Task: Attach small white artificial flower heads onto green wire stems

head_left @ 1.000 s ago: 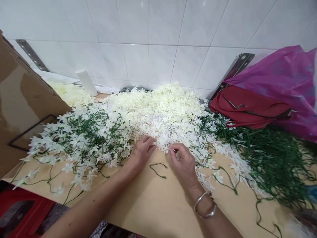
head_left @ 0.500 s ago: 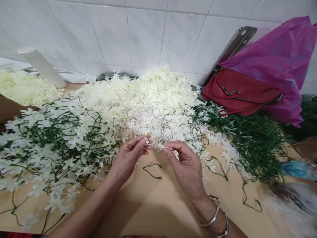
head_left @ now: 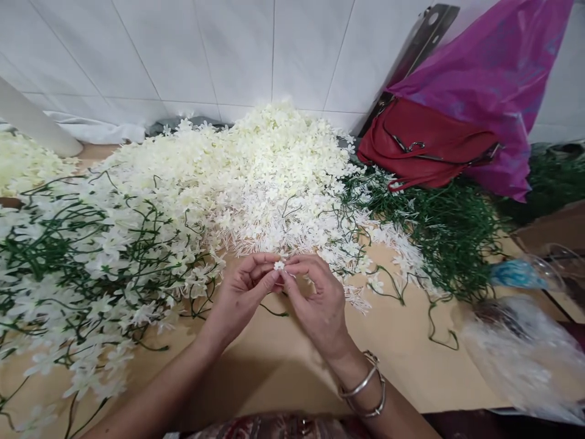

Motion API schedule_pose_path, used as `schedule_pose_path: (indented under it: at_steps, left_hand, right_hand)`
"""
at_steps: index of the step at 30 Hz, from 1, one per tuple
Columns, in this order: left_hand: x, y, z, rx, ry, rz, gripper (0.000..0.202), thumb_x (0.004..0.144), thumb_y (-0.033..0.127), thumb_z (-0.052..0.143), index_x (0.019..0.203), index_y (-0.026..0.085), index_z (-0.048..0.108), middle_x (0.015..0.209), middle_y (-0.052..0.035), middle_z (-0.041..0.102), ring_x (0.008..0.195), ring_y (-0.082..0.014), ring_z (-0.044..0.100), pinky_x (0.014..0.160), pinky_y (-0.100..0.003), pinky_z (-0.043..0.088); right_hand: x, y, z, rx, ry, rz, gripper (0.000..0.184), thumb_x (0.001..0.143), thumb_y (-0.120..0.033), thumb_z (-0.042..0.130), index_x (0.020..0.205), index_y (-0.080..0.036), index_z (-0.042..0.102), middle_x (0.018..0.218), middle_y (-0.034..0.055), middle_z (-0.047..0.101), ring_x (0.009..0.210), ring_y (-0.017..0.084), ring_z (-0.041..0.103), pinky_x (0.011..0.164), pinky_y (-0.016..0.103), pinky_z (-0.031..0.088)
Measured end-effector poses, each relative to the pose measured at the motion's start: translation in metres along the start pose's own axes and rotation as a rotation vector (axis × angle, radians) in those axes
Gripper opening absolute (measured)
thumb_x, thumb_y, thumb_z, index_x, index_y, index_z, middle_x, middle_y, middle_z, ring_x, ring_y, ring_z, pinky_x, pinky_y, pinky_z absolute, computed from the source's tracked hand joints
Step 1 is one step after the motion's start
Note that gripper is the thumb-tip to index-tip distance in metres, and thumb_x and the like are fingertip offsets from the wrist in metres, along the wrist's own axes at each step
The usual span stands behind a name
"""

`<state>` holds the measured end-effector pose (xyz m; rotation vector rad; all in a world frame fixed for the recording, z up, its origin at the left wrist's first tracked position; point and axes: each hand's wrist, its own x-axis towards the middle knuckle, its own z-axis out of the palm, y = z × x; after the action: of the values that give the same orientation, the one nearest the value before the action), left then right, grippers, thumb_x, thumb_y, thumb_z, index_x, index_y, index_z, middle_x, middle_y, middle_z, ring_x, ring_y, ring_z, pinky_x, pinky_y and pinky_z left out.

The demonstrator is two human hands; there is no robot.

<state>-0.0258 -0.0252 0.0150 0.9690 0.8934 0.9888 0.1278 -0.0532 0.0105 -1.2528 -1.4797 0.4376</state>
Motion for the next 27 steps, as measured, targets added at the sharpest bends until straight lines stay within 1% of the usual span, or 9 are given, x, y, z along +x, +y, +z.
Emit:
schedule_pose_path:
  at_steps: [3, 7, 10, 13, 18, 20, 22, 24, 27]
  left_hand:
    - [0.000, -0.003, 0.001, 0.039, -0.041, 0.018, 0.033, 0.084, 0.037, 0.086, 0.108, 0.018, 0.075, 0.092, -0.0054, 0.081, 0.083, -0.0152, 0.074, 0.081, -0.027, 0.062]
    - [0.002, -0.007, 0.002, 0.025, 0.011, 0.055, 0.029, 0.081, 0.038, 0.089, 0.098, 0.018, 0.076, 0.087, -0.0041, 0.080, 0.081, -0.0154, 0.074, 0.077, -0.026, 0.062]
    - [0.004, -0.008, 0.002, 0.051, 0.018, 0.035, 0.029, 0.084, 0.042, 0.085, 0.098, 0.018, 0.078, 0.084, -0.0038, 0.079, 0.076, -0.0147, 0.073, 0.077, -0.027, 0.063]
    - [0.004, -0.010, 0.001, 0.094, 0.008, 0.024, 0.027, 0.086, 0.043, 0.082, 0.097, 0.018, 0.080, 0.090, -0.0050, 0.080, 0.082, -0.0162, 0.074, 0.079, -0.028, 0.064]
    - [0.004, -0.013, -0.003, 0.228, 0.183, 0.127, 0.021, 0.086, 0.035, 0.081, 0.100, 0.019, 0.080, 0.092, -0.0031, 0.078, 0.076, -0.0125, 0.069, 0.073, -0.023, 0.059]
    - [0.003, -0.013, -0.003, 0.256, 0.239, 0.150, 0.021, 0.084, 0.031, 0.081, 0.102, 0.019, 0.076, 0.089, -0.0022, 0.076, 0.077, -0.0123, 0.069, 0.072, -0.022, 0.057]
    - [0.002, -0.012, -0.003, 0.291, 0.266, 0.158, 0.024, 0.083, 0.029, 0.081, 0.103, 0.019, 0.074, 0.089, -0.0024, 0.076, 0.080, -0.0133, 0.069, 0.073, -0.023, 0.056]
    - [0.002, -0.012, -0.001, 0.321, 0.266, 0.155, 0.027, 0.081, 0.029, 0.082, 0.104, 0.019, 0.072, 0.086, -0.0021, 0.075, 0.078, -0.0136, 0.069, 0.073, -0.023, 0.056]
    - [0.002, -0.010, 0.000, 0.268, 0.227, 0.114, 0.031, 0.077, 0.029, 0.087, 0.102, 0.019, 0.071, 0.083, -0.0015, 0.075, 0.075, -0.0126, 0.068, 0.073, -0.023, 0.055]
  right_hand:
    - [-0.001, 0.006, 0.000, -0.113, 0.000, -0.077, 0.015, 0.092, -0.012, 0.067, 0.090, -0.027, 0.068, 0.096, 0.0050, 0.077, 0.094, 0.025, 0.072, 0.086, 0.045, 0.056]
    - [-0.003, 0.007, 0.001, -0.131, -0.021, -0.115, 0.015, 0.094, -0.013, 0.064, 0.090, -0.027, 0.066, 0.097, 0.0048, 0.078, 0.094, 0.025, 0.073, 0.085, 0.044, 0.056]
    - [-0.003, 0.008, 0.001, -0.041, 0.011, -0.039, 0.015, 0.093, -0.013, 0.065, 0.089, -0.027, 0.065, 0.097, 0.0043, 0.077, 0.094, 0.023, 0.073, 0.085, 0.042, 0.057]
    - [-0.002, 0.009, -0.002, 0.051, 0.035, 0.044, 0.015, 0.093, -0.011, 0.064, 0.091, -0.026, 0.064, 0.093, 0.0032, 0.073, 0.090, 0.021, 0.072, 0.083, 0.039, 0.057]
    - [0.000, 0.010, -0.007, 0.227, -0.009, 0.183, 0.017, 0.096, -0.013, 0.058, 0.098, -0.026, 0.070, 0.100, 0.0045, 0.068, 0.091, 0.019, 0.067, 0.081, 0.034, 0.056]
    - [-0.001, 0.010, -0.006, 0.314, -0.062, 0.289, 0.011, 0.094, -0.019, 0.064, 0.101, -0.025, 0.071, 0.100, 0.0039, 0.067, 0.086, 0.018, 0.066, 0.079, 0.034, 0.056]
    - [-0.002, 0.010, -0.004, 0.378, -0.110, 0.360, 0.018, 0.087, -0.024, 0.076, 0.105, -0.025, 0.071, 0.099, 0.0027, 0.066, 0.082, 0.017, 0.066, 0.078, 0.033, 0.057]
    - [-0.003, 0.010, -0.002, 0.399, -0.132, 0.370, 0.025, 0.080, -0.025, 0.084, 0.102, -0.025, 0.071, 0.100, 0.0022, 0.066, 0.079, 0.016, 0.064, 0.077, 0.033, 0.056]
    - [0.000, 0.010, -0.005, 0.341, -0.122, 0.337, 0.009, 0.084, -0.024, 0.080, 0.089, -0.024, 0.073, 0.096, 0.0031, 0.065, 0.082, 0.017, 0.062, 0.079, 0.034, 0.054]
